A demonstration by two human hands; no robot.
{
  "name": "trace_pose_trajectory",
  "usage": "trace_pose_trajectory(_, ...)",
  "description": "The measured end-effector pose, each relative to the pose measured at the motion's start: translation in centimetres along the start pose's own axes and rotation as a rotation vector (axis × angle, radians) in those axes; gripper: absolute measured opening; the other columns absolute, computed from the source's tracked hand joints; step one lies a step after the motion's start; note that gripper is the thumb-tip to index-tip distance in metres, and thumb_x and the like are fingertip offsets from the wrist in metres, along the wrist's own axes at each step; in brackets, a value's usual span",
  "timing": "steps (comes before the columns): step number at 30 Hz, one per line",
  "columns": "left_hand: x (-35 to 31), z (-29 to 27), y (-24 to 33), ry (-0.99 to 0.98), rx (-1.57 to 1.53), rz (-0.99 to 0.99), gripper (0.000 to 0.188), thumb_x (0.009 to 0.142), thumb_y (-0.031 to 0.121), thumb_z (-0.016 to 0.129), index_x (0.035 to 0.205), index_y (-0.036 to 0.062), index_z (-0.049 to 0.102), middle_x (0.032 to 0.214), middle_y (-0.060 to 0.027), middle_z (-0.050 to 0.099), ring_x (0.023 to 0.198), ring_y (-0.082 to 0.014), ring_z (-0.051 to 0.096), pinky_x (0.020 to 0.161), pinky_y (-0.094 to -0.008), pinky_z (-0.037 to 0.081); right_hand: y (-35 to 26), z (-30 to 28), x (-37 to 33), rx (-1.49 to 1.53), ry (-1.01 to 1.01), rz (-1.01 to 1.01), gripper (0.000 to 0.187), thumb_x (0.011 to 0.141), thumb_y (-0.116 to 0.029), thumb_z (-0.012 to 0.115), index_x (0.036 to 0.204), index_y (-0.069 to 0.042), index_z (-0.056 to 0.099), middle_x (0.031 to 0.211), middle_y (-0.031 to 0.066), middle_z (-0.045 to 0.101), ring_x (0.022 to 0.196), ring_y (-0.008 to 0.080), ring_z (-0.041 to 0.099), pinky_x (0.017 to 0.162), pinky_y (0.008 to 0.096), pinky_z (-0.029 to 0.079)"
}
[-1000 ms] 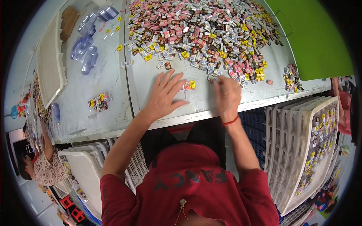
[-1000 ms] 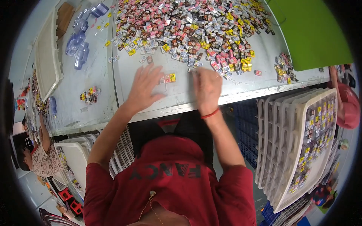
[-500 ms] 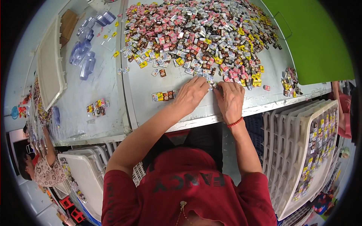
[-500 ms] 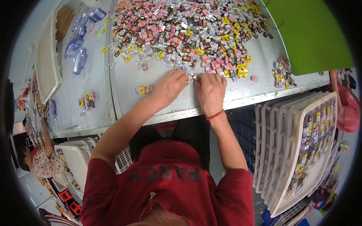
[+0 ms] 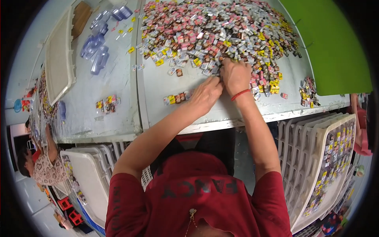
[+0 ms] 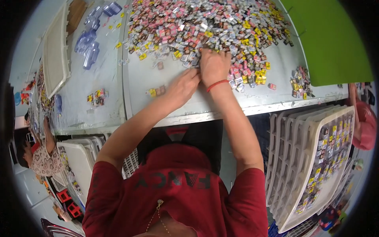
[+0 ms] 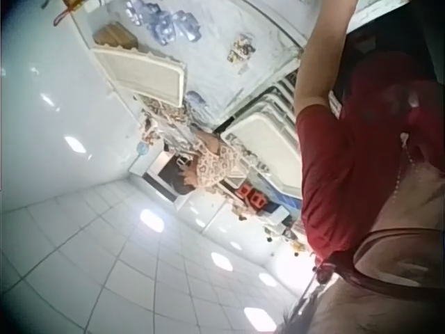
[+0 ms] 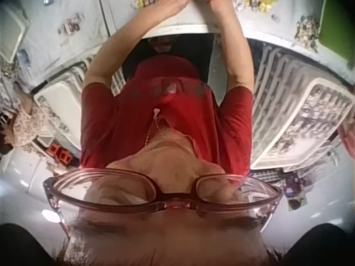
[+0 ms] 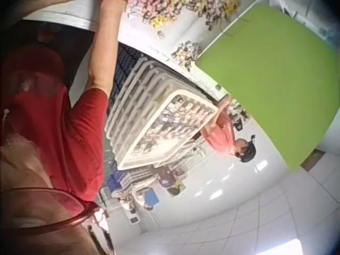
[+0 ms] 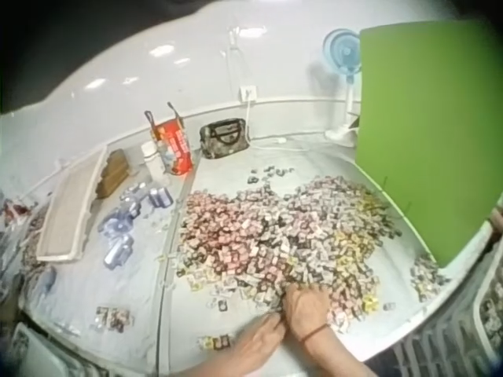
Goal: Sorting and picking small colorful packaged items from a large pile on a workbench.
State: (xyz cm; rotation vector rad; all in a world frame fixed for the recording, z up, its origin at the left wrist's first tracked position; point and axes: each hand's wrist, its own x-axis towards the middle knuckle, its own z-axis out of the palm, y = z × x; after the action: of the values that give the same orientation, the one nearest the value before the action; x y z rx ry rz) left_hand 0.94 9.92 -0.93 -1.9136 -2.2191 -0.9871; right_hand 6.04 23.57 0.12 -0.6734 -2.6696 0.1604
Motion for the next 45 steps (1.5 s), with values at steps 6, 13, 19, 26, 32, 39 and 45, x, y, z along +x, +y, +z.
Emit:
trace_pose_trajectory(6, -0.1, -0.3, 1.4, -0.018, 0.061, 0.079, 0.014, 0.072, 0.005, 0.062, 0.084, 0.0011, 0.059, 0.084, -0.0106, 0.054, 0.088, -0.0284, 0.055, 0.071, -0.0384, 0.051, 1.7, -0.1, -0.6, 0.072, 0.081, -0.050, 0.019, 0.082, -0.020, 0.064, 0.100, -0.015, 0.068, 0.087, 0.0096, 0.069, 0.078, 0.0323, 0.065, 0.073, 0.0452, 0.046)
trace_pose_trajectory(13, -7.5, -9.0, -0.3, 0.228, 0.097, -0.078, 0.025, 0.070, 0.014, 0.078, 0.088, 0.0045, 0.063, 0.092, -0.0091, 0.065, 0.085, -0.0274, 0.061, 0.073, -0.0351, 0.050, -0.2, -2.8, -2.2, 0.354, 0.084, 0.007, 0.017, 0.091, -0.010, 0.059, 0.105, -0.009, 0.068, 0.093, 0.0092, 0.068, 0.078, 0.0225, 0.065, 0.070, 0.0309, 0.052)
trace_pose_trajectory(19, -11.9, -9.9, -0.9, 0.222, 0.169, -0.096, 0.027, 0.068, 0.014, 0.077, 0.089, 0.0047, 0.063, 0.090, -0.0056, 0.061, 0.086, -0.0243, 0.058, 0.075, -0.0336, 0.050, -6.4, -2.3, -6.5, 1.147, -0.391, 0.225, 0.021, 0.089, -0.003, 0.064, 0.110, -0.001, 0.065, 0.092, 0.0013, 0.068, 0.083, 0.0076, 0.061, 0.077, 0.0223, 0.050)
trace_pose_trajectory(26, -11.9, -7.0, -2.5, 0.242, 0.102, -0.104, 0.031, 0.066, 0.013, 0.078, 0.092, 0.0045, 0.063, 0.094, -0.0057, 0.061, 0.092, -0.0256, 0.057, 0.078, -0.0351, 0.050, -10.1, -1.0, -8.4, 0.657, -0.085, -0.075, 0.012, 0.078, -0.008, 0.071, 0.088, -0.005, 0.066, 0.078, 0.0108, 0.064, 0.075, 0.0295, 0.058, 0.072, 0.0390, 0.045)
trace_pose_trajectory(32, -12.2, -6.4, -2.5, 0.309, 0.091, -0.111, 0.029, 0.066, 0.012, 0.079, 0.090, 0.0048, 0.065, 0.096, -0.0048, 0.062, 0.093, -0.0250, 0.057, 0.079, -0.0348, 0.050, -10.6, -0.9, -8.6, 0.633, -0.031, -0.094, 0.010, 0.079, -0.006, 0.070, 0.088, -0.005, 0.067, 0.081, 0.0089, 0.065, 0.077, 0.0289, 0.058, 0.074, 0.0370, 0.044)
trace_pose_trajectory(39, -11.6, -5.9, -2.7, 0.285, 0.093, -0.105, 0.023, 0.066, 0.015, 0.079, 0.083, 0.0058, 0.066, 0.095, -0.0031, 0.064, 0.096, -0.0232, 0.058, 0.079, -0.0352, 0.050, -9.8, -0.7, -8.4, 0.491, 0.008, -0.170, 0.014, 0.075, -0.006, 0.071, 0.089, -0.007, 0.068, 0.083, 0.0069, 0.066, 0.078, 0.0268, 0.058, 0.073, 0.0360, 0.044)
trace_pose_trajectory(45, -11.2, -5.2, -2.3, 0.315, 0.160, -0.076, 0.023, 0.065, 0.017, 0.080, 0.081, 0.0079, 0.066, 0.094, -0.0017, 0.066, 0.093, -0.0222, 0.061, 0.077, -0.0349, 0.049, -8.7, -0.6, -9.0, 0.460, 0.034, -0.215, 0.017, 0.070, -0.004, 0.072, 0.087, -0.008, 0.069, 0.087, 0.0051, 0.066, 0.081, 0.0246, 0.059, 0.074, 0.0364, 0.045)
